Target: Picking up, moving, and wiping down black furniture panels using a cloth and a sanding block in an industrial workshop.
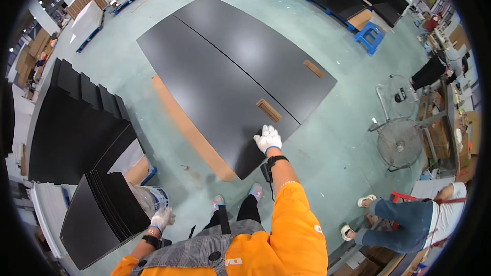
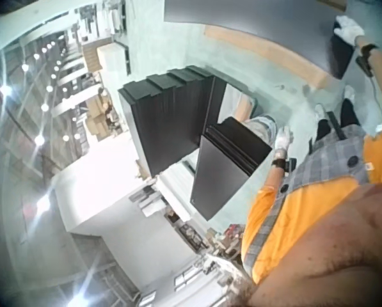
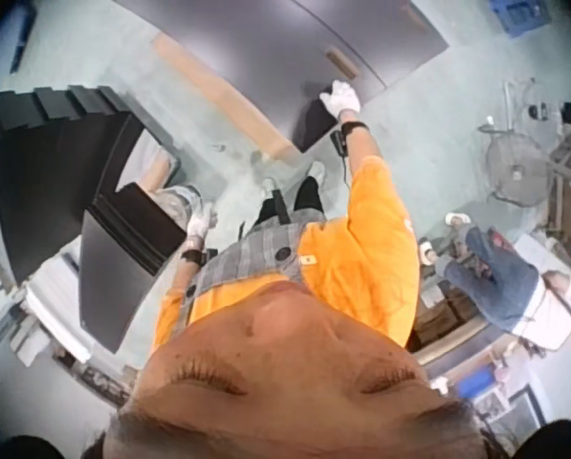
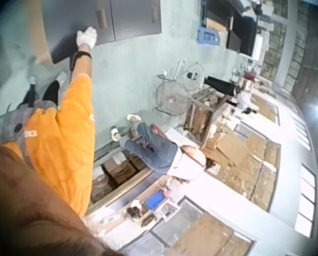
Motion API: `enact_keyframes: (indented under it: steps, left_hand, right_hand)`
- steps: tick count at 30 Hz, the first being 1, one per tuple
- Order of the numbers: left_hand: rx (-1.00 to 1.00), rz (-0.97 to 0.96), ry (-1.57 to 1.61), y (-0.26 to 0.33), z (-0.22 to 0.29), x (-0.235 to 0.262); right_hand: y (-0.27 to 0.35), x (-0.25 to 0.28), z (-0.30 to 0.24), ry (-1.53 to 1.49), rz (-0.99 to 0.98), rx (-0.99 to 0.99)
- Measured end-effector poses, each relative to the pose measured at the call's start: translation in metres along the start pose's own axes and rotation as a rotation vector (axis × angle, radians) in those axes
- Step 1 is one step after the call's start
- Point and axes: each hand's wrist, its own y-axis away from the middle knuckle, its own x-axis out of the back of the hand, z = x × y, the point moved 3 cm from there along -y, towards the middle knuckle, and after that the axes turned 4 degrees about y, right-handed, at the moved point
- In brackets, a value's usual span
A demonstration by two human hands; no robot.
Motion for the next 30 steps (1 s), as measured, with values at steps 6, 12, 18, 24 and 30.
enact_keyframes:
  steps: [6, 12, 18, 24, 30]
  left_hand:
    - [0.17, 0.072, 0.114, 0.031, 0.007, -0.04]
    - [0.14, -0.006, 0.117, 0.001, 0.037, -0.085]
    - [-0.056, 0.032, -0.065, -0.074, 0.08, -0.128]
    - [0.021, 0.164, -0.11, -0.102, 0.124, -0.181]
    - [-0.161, -0.025, -0.483, -0.062, 0.118, -0.244]
  right_hand:
    - [-0.064, 0.01, -0.006, 0.105, -0.143, -0.131]
    - [-0.05, 0.015, -0.011, 0.145, -0.187, -0.041]
    - [-0.017, -0.01, -0.01, 0.043, -0.243, 0.069]
    - [0.016, -0.017, -0.006, 0.017, -0.189, 0.139]
    - [0.022, 0.01, 0.049, 0.125, -0.078, 0.035]
